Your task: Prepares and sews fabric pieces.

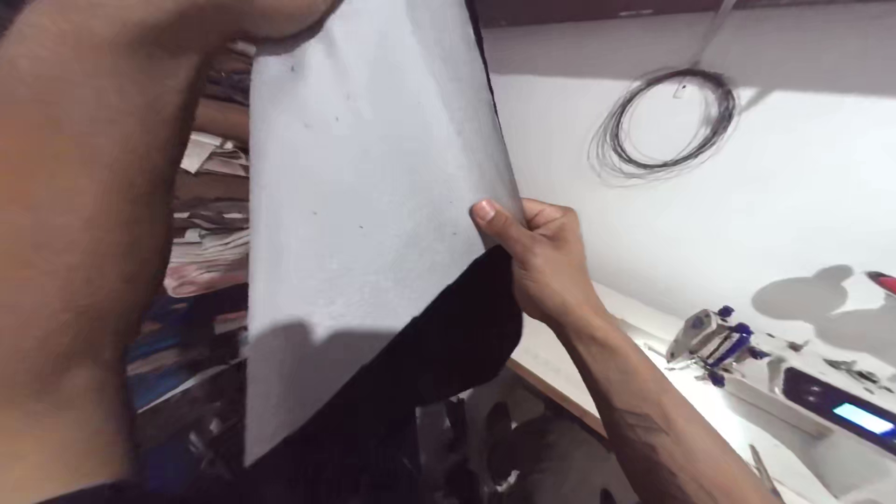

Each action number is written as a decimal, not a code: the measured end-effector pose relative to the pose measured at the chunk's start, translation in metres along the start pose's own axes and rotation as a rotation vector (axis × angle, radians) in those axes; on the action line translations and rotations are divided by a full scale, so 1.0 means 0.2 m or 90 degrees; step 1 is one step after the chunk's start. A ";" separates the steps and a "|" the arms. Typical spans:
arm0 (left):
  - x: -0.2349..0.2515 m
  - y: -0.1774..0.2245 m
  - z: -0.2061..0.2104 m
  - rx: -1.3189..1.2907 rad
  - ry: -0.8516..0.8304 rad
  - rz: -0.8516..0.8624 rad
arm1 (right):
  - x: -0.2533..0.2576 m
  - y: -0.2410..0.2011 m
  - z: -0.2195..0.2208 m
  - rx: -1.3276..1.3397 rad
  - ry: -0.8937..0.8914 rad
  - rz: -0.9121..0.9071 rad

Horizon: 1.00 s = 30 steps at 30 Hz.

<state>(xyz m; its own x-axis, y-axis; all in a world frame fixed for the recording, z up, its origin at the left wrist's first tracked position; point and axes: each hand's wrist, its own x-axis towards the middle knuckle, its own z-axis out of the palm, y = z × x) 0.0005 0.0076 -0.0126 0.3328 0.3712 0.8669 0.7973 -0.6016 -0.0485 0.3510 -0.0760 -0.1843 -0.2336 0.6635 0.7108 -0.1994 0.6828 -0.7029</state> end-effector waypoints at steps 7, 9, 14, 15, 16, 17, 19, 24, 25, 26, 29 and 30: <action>-0.43 0.58 0.12 -0.299 0.147 -0.239 | -0.11 -0.01 -0.11 -0.171 -0.054 -0.147; -0.54 0.57 0.16 -0.430 0.173 -0.203 | -0.14 0.01 -0.13 -0.206 -0.089 -0.186; -0.77 0.55 0.22 -0.536 0.202 -0.217 | -0.21 0.06 -0.18 -0.255 -0.108 -0.208; -0.80 0.55 0.23 -0.550 0.206 -0.223 | -0.22 0.07 -0.18 -0.258 -0.096 -0.210; -0.83 0.56 0.23 -0.565 0.210 -0.226 | -0.23 0.08 -0.18 -0.257 -0.082 -0.212; -0.85 0.57 0.23 -0.577 0.213 -0.226 | -0.24 0.08 -0.18 -0.256 -0.067 -0.214; -0.89 0.58 0.24 -0.552 0.221 -0.202 | -0.26 0.09 -0.19 -0.254 -0.054 -0.217; -1.00 0.59 0.26 -0.494 0.242 -0.140 | -0.30 0.12 -0.24 -0.235 -0.106 -0.219; -1.02 0.60 0.27 -0.503 0.250 -0.142 | -0.31 0.12 -0.24 -0.238 -0.110 -0.216; -1.03 0.61 0.27 -0.515 0.256 -0.144 | -0.32 0.12 -0.25 -0.243 -0.111 -0.217; -1.05 0.64 0.28 -0.548 0.281 -0.174 | -0.34 0.12 -0.25 -0.245 -0.095 -0.221; -1.06 0.65 0.28 -0.556 0.288 -0.185 | -0.35 0.12 -0.25 -0.245 -0.087 -0.221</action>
<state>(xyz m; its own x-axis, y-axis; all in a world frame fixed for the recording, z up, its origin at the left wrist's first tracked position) 0.0625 -0.1104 -0.2294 -0.1804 0.3921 0.9021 0.1110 -0.9031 0.4148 0.4093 -0.0912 -0.2500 -0.3434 0.3507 0.8712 0.0701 0.9346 -0.3486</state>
